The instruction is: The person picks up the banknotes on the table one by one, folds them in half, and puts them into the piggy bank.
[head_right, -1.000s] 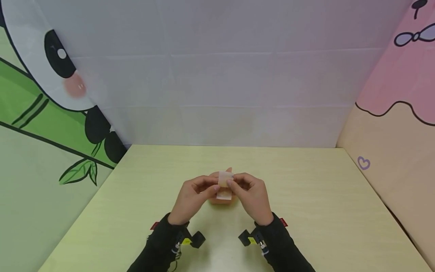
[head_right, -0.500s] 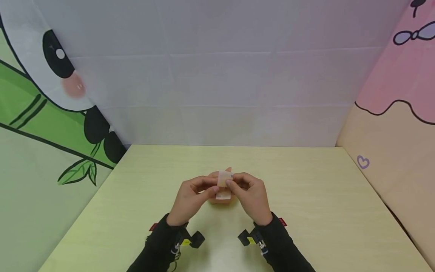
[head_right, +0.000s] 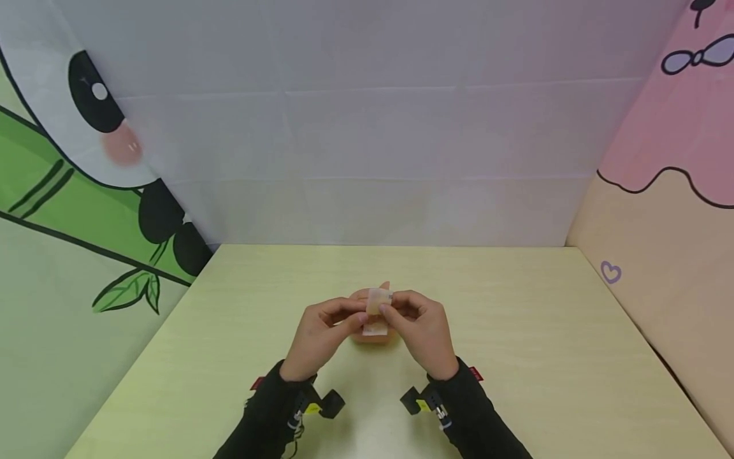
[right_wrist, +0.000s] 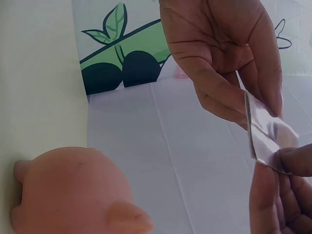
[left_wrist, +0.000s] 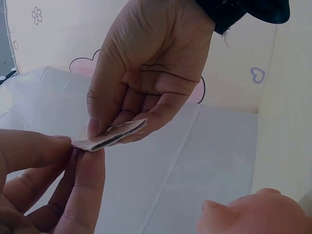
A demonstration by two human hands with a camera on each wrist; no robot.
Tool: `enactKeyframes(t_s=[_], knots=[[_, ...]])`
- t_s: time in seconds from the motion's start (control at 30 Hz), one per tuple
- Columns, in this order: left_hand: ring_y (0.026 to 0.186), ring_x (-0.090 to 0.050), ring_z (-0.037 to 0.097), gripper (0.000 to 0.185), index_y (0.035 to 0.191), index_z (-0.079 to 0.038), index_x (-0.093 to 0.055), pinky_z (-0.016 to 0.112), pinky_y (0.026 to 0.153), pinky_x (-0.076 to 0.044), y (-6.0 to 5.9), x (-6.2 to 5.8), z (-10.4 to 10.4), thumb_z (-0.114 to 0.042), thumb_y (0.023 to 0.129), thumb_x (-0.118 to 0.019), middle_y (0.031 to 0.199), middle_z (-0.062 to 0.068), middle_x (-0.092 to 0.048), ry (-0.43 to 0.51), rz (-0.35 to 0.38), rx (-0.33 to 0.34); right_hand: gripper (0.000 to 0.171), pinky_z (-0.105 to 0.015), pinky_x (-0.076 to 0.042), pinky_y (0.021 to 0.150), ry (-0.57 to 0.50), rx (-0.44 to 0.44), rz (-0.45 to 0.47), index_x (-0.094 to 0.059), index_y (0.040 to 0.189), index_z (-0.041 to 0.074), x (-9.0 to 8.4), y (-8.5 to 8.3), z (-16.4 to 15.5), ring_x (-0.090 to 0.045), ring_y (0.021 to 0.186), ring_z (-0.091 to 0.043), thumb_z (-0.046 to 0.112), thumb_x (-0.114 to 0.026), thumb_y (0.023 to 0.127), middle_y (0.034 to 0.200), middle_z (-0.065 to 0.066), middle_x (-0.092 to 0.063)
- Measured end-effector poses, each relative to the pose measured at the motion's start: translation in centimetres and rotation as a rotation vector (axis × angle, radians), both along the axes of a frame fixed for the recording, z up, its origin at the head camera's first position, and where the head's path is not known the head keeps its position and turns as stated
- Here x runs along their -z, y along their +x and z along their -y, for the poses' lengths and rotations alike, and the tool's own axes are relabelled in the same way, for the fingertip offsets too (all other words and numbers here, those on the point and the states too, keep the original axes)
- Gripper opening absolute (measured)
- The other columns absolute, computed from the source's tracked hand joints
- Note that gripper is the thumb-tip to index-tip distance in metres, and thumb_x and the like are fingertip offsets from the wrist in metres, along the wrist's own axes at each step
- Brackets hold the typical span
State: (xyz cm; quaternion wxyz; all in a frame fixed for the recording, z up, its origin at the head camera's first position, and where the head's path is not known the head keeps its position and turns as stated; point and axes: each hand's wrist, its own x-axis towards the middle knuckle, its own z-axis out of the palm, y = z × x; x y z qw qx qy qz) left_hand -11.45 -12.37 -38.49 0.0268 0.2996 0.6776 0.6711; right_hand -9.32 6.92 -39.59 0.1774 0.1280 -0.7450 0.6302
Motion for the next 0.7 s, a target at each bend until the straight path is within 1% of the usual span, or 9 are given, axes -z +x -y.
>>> enactKeyframes(t_s=[0.07, 0.2, 0.23, 0.37, 0.5, 0.6, 0.7], knots=[[0.096, -0.068, 0.007, 0.031, 0.117, 0.011, -0.063, 0.039, 0.078, -0.06, 0.0, 0.0, 0.1, -0.01, 0.095, -0.063, 0.12, 0.032, -0.06, 0.048, 0.023, 0.057, 0.013, -0.023, -0.057, 0.069, -0.002, 0.008, -0.005, -0.07, 0.1, -0.003, 0.0, 0.1, 0.1, -0.067, 0.079, -0.004, 0.005, -0.069, 0.09, 0.092, -0.017, -0.071], [0.099, -0.067, 0.007, 0.036, 0.119, 0.017, -0.059, 0.043, 0.081, -0.059, 0.1, 0.0, 0.4, -0.01, 0.095, -0.063, 0.121, 0.038, -0.055, 0.104, 0.087, 0.132, 0.01, -0.023, -0.056, 0.066, -0.005, 0.024, -0.01, -0.07, 0.097, -0.001, 0.0, 0.2, 0.5, -0.066, 0.076, -0.005, 0.005, -0.07, 0.089, 0.09, -0.009, -0.071], [0.1, -0.067, 0.008, 0.037, 0.12, 0.017, -0.058, 0.043, 0.082, -0.059, 0.2, 0.0, 0.5, -0.01, 0.095, -0.063, 0.121, 0.038, -0.054, 0.109, 0.103, 0.142, 0.009, -0.022, -0.056, 0.065, -0.005, 0.029, -0.01, -0.071, 0.096, 0.0, 0.0, 0.3, 0.5, -0.065, 0.075, -0.006, 0.006, -0.071, 0.089, 0.089, -0.007, -0.071], [0.101, -0.068, 0.008, 0.036, 0.12, 0.013, -0.061, 0.037, 0.082, -0.059, 0.3, -0.1, 0.7, -0.011, 0.094, -0.065, 0.124, 0.033, -0.057, 0.083, 0.126, 0.12, 0.009, -0.022, -0.055, 0.064, -0.014, 0.034, -0.008, -0.071, 0.096, 0.0, 0.1, 0.5, 0.7, -0.065, 0.073, -0.006, 0.005, -0.071, 0.088, 0.087, -0.002, -0.07], [0.108, -0.066, 0.011, 0.034, 0.119, 0.008, -0.064, 0.03, 0.082, -0.059, 0.3, 0.0, 0.8, -0.013, 0.093, -0.067, 0.131, 0.025, -0.058, 0.05, 0.115, 0.099, 0.009, -0.023, -0.057, 0.064, -0.026, 0.031, -0.016, -0.071, 0.096, -0.001, 0.1, 0.7, 0.9, -0.065, 0.072, -0.006, 0.004, -0.07, 0.089, 0.086, 0.001, -0.07], [0.118, -0.062, 0.011, 0.034, 0.121, 0.006, -0.064, 0.029, 0.084, -0.058, 0.4, 0.1, 0.8, -0.013, 0.093, -0.067, 0.136, 0.021, -0.055, 0.039, 0.116, 0.115, 0.009, -0.023, -0.057, 0.064, -0.029, 0.029, -0.025, -0.072, 0.096, -0.001, 0.1, 0.9, 1.1, -0.066, 0.071, -0.006, 0.004, -0.07, 0.089, 0.085, 0.004, -0.07], [0.115, -0.064, 0.009, 0.036, 0.124, 0.007, -0.063, 0.03, 0.084, -0.058, 0.4, 0.2, 0.9, -0.013, 0.093, -0.067, 0.137, 0.02, -0.052, 0.042, 0.142, 0.147, 0.009, -0.024, -0.057, 0.065, -0.028, 0.02, -0.045, -0.072, 0.097, -0.001, 0.2, 1.1, 1.2, -0.066, 0.071, -0.006, 0.003, -0.07, 0.089, 0.085, 0.006, -0.069]])
